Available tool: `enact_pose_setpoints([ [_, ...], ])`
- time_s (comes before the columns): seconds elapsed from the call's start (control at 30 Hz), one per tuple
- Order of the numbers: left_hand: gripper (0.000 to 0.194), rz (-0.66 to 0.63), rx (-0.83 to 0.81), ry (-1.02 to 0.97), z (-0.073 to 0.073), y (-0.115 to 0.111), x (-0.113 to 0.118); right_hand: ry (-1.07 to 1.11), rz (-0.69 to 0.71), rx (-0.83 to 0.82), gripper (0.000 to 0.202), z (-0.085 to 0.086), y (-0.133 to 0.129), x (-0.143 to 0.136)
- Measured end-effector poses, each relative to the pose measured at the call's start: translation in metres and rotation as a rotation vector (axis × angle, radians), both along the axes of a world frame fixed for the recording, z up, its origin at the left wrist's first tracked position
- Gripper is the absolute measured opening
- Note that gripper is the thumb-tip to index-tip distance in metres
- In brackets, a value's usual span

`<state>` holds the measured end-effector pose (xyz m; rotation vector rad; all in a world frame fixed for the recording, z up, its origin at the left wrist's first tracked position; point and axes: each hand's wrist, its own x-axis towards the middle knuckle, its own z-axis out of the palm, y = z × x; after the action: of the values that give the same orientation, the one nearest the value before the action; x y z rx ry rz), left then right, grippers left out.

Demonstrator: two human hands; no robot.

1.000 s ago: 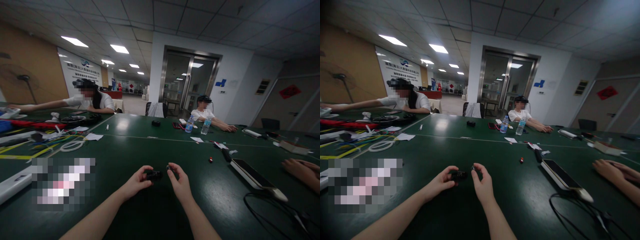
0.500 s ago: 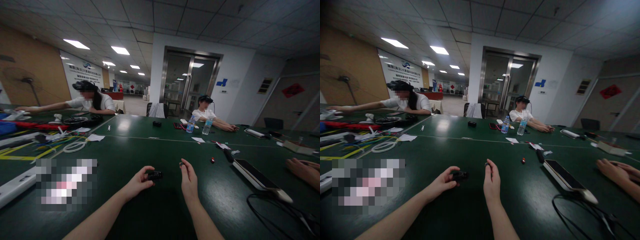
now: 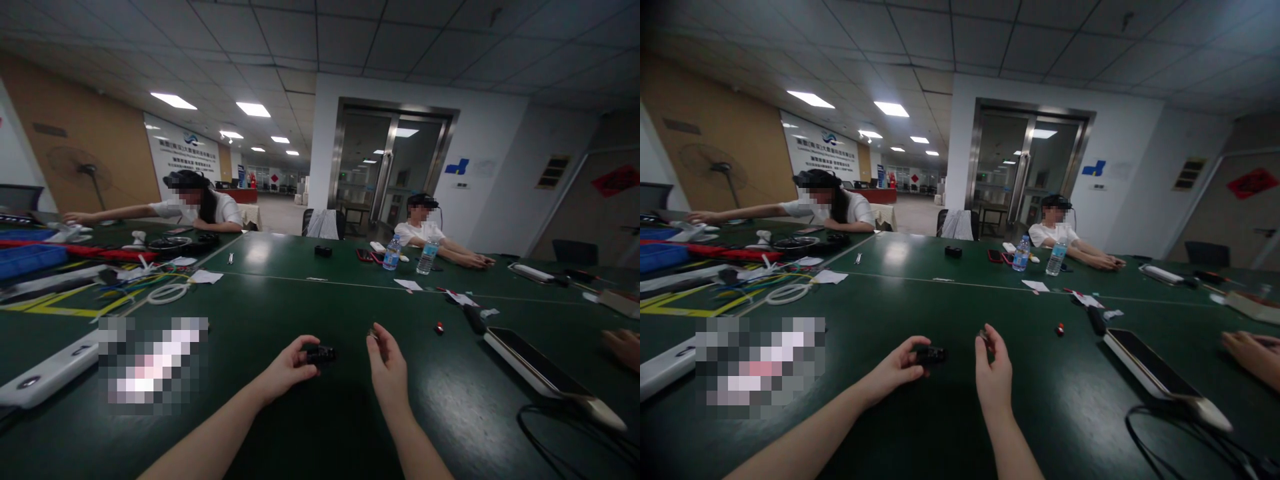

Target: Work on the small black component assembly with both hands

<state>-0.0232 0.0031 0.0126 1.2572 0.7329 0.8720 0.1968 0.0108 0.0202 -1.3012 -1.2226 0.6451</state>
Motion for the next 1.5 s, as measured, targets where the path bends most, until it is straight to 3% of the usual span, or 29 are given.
enact_pose_setpoints([
  [0.23,0.047,0.001,-0.012,0.001,0.000,0.001,0.002,-0.048,0.186,-0.001,0.031,-0.004,-0.002,-0.012],
  [0.57,0.047,-0.032,0.020,-0.032,-0.007,0.005,0.005,-0.241,0.473,-0.016,0.019,0.004,-0.018,-0.028],
  [0.73,0.043,-0.059,0.012,0.012,-0.003,0.004,0.006,-0.347,0.503,-0.124,0.021,0.000,-0.016,-0.029],
  [0.97,0.043,-0.045,0.025,0.002,-0.002,0.003,0.007,-0.248,0.536,-0.172,0.021,-0.003,-0.015,-0.029],
  [1.17,0.043,-0.036,0.021,0.001,-0.001,0.003,0.006,-0.243,0.556,-0.085,0.030,-0.003,-0.014,-0.026],
  [1.5,0.043,-0.034,0.012,0.035,-0.002,0.002,0.008,0.096,0.541,-0.316,0.042,-0.011,-0.006,-0.028],
])
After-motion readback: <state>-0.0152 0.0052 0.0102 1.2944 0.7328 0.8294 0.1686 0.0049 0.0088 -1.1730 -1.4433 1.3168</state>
